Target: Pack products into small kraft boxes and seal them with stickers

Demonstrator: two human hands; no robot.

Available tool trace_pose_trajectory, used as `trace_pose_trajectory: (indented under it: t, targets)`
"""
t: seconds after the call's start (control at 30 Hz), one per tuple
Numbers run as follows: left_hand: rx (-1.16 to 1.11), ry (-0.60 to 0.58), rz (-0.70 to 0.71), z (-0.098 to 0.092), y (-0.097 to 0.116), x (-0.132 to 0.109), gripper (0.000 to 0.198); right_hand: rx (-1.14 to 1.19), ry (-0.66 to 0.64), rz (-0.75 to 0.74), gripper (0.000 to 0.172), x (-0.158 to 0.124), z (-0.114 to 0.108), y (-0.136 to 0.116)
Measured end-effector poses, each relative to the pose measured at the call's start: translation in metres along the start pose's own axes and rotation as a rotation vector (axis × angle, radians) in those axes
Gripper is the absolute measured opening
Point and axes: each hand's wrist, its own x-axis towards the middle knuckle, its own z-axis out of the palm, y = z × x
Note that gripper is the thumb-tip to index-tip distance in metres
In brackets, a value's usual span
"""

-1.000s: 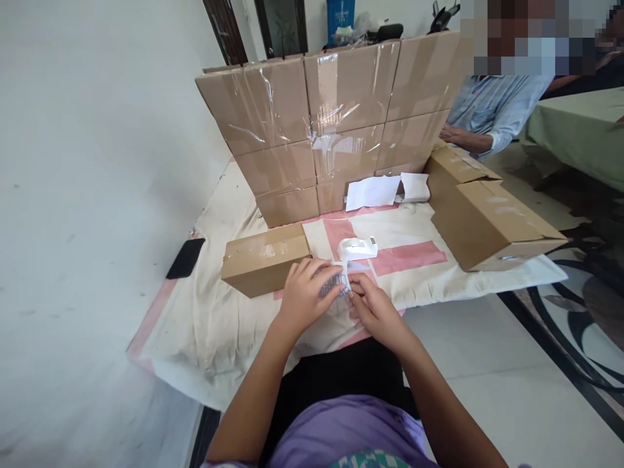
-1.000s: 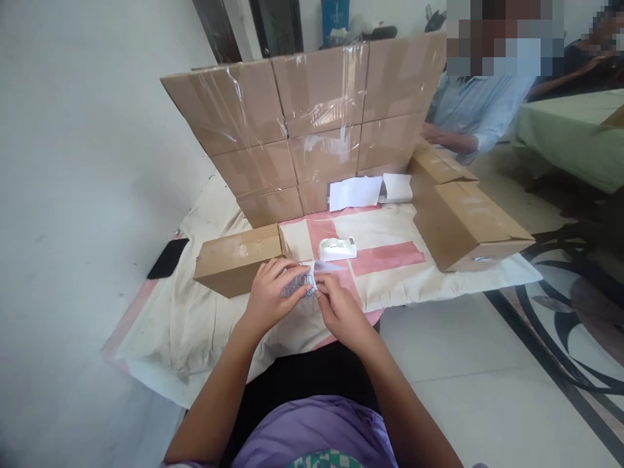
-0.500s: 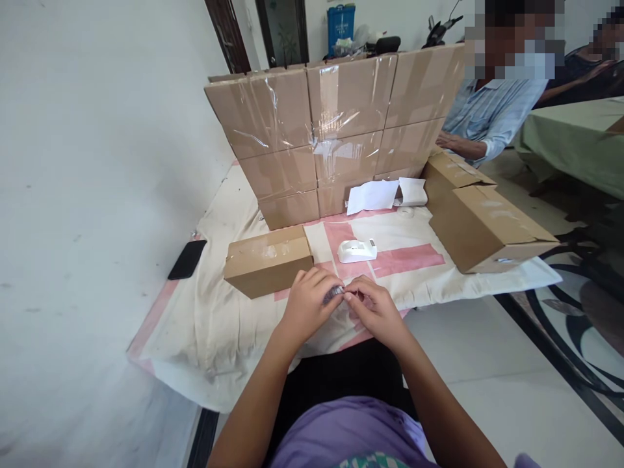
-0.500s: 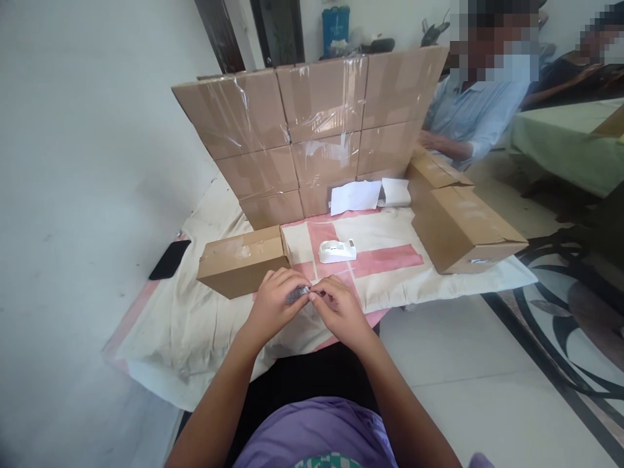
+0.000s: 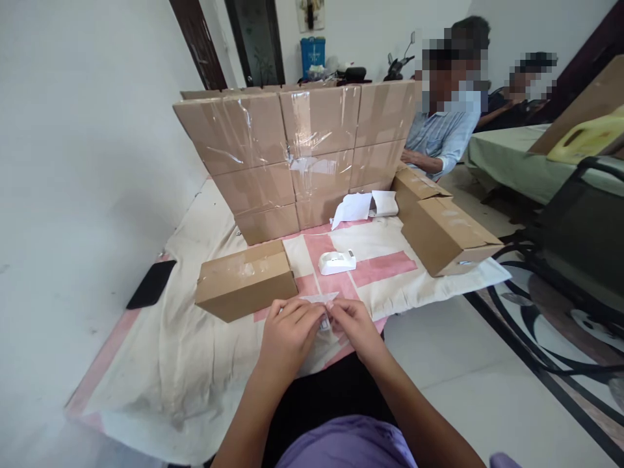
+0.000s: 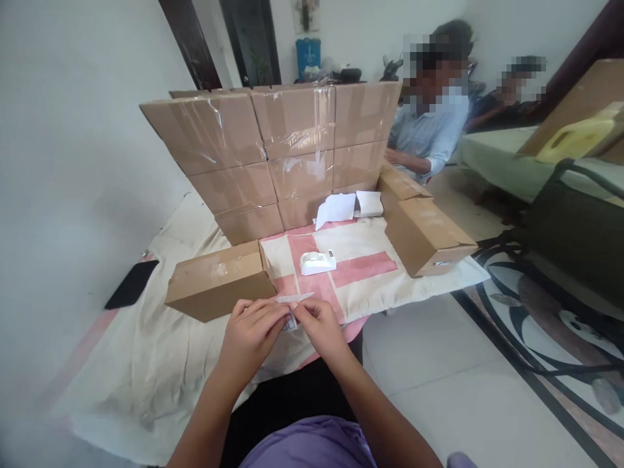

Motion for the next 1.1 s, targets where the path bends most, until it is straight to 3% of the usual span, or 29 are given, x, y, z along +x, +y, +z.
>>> trace_pose_trajectory:
  t: [0.17, 0.27, 0.4, 0.57, 0.63, 0.77, 0.9, 0.97, 1.03, 1.1]
  targets:
    - [0.076, 0.058, 0.037, 0.005, 0.0, -0.003, 0.015, 0.261, 0.128, 0.119, 0.038, 0.005, 0.013, 0.014]
    - [0.092, 0.053, 0.07, 0.004, 0.002, -0.005, 0.016, 0.393, 0.11, 0.18, 0.031, 0.009, 0.019, 0.021]
    - [0.097, 0.181, 0.129, 0.0, 0.004, -0.01, 0.022, 0.417, 0.18, 0.092, 0.027, 0.015, 0.011, 0.024]
    - [-0.214, 0.325, 0.019, 0.002, 0.003, -0.02, 0.027, 0.135, 0.5, -0.378, 0.021, 0.02, -0.042, 0.011]
    - [-0.31, 0.362, -0.078, 0.004, 0.0, -0.022, 0.027, 0.001, 0.587, -0.466, 0.023, 0.033, -0.073, 0.003]
    - [-0.332, 0.379, -0.216, 0.009, -0.007, -0.024, 0.018, -0.215, 0.72, -0.244, 0.024, 0.086, -0.128, -0.005]
    - [-0.312, 0.283, -0.237, 0.011, -0.018, -0.031, 0.017, -0.311, 0.762, -0.107, 0.018, 0.139, -0.159, -0.013]
    - [-0.311, 0.269, -0.273, 0.011, -0.024, -0.034, 0.016, -0.36, 0.796, -0.106, 0.025, 0.145, -0.157, -0.018]
    - [-0.309, 0.249, -0.314, 0.011, -0.029, -0.035, 0.015, -0.416, 0.773, -0.186, 0.039, 0.13, -0.139, -0.021]
    - [-0.317, 0.222, -0.343, 0.011, -0.032, -0.033, 0.016, -0.489, 0.549, -0.348, 0.045, 0.099, -0.103, -0.019]
